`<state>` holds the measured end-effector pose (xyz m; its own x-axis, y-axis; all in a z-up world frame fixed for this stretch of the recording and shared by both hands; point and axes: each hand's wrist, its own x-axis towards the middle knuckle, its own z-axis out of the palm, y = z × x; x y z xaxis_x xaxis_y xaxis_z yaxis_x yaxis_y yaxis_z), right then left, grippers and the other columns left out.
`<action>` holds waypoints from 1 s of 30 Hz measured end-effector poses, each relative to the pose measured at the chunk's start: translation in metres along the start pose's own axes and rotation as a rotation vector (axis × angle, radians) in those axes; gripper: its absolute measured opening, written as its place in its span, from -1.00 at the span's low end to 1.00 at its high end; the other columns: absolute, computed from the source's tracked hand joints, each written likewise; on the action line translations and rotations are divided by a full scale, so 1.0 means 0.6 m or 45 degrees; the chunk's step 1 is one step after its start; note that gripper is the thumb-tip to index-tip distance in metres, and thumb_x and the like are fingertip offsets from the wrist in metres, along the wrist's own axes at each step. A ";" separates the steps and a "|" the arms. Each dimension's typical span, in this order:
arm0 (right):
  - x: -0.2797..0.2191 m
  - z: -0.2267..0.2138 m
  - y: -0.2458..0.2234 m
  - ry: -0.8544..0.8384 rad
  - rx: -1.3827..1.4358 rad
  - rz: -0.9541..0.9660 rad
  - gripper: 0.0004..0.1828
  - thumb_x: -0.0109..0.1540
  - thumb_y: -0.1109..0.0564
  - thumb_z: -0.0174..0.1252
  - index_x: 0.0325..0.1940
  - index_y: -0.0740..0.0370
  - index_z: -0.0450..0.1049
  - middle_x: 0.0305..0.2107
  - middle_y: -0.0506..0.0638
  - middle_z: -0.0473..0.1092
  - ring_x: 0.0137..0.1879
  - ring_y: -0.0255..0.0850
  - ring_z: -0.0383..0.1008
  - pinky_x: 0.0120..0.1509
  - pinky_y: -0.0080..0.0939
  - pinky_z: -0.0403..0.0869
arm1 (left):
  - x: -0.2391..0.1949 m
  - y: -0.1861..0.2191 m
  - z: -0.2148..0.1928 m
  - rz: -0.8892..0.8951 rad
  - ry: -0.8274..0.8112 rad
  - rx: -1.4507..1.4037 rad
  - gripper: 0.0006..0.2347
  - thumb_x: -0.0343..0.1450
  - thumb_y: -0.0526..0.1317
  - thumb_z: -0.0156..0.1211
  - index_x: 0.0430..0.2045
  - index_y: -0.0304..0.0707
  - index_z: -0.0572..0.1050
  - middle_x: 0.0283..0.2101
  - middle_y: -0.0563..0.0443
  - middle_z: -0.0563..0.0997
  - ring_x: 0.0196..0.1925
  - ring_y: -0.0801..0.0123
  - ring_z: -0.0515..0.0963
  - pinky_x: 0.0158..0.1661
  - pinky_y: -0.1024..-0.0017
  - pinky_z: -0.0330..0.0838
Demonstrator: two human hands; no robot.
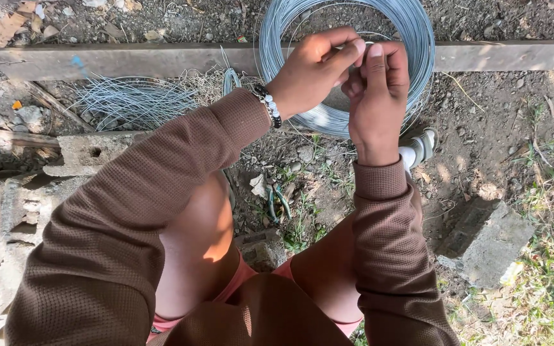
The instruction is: Straightening and sorting individual wire strands from a large coil
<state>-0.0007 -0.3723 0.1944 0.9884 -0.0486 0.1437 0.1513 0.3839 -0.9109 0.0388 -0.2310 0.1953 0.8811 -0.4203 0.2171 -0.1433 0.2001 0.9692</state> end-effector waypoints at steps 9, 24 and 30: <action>-0.002 0.022 -0.001 0.020 0.055 -0.186 -0.94 0.49 0.11 -0.06 -0.07 0.09 0.28 -0.30 -0.17 0.29 -0.27 -0.48 0.19 -0.18 -0.45 0.19 | 0.008 0.002 0.027 0.154 0.089 -0.099 -0.85 0.55 -0.23 -0.02 -0.38 -0.22 0.48 -0.56 0.21 0.36 -0.54 0.64 0.24 -0.54 0.60 0.07; -0.006 -0.019 -0.027 -0.024 0.112 0.311 -0.72 0.48 -0.01 -0.13 -0.10 0.20 0.39 -0.50 -0.12 0.21 -0.41 -0.35 0.15 -0.28 -0.34 0.24 | 0.015 0.011 -0.017 0.034 0.050 -0.114 -0.81 0.55 -0.19 -0.07 -0.40 -0.21 0.47 -0.49 0.17 0.42 -0.47 0.57 0.35 -0.43 0.57 0.26; -0.011 -0.016 -0.023 -0.166 0.179 0.267 -0.82 0.49 0.07 -0.10 -0.16 0.10 0.36 -0.61 -0.26 -0.02 -0.52 -0.45 -0.08 -0.43 -0.40 0.01 | 0.012 0.026 -0.038 -0.113 -0.197 0.009 -0.47 0.52 0.20 -0.33 0.03 -0.13 0.54 -0.11 0.08 0.63 -0.03 0.46 0.61 -0.09 0.44 0.44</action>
<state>-0.0092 -0.3862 0.2021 0.9868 0.1611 0.0151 -0.0681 0.4979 -0.8645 0.0529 -0.2109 0.2092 0.8108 -0.5671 0.1452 -0.0715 0.1501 0.9861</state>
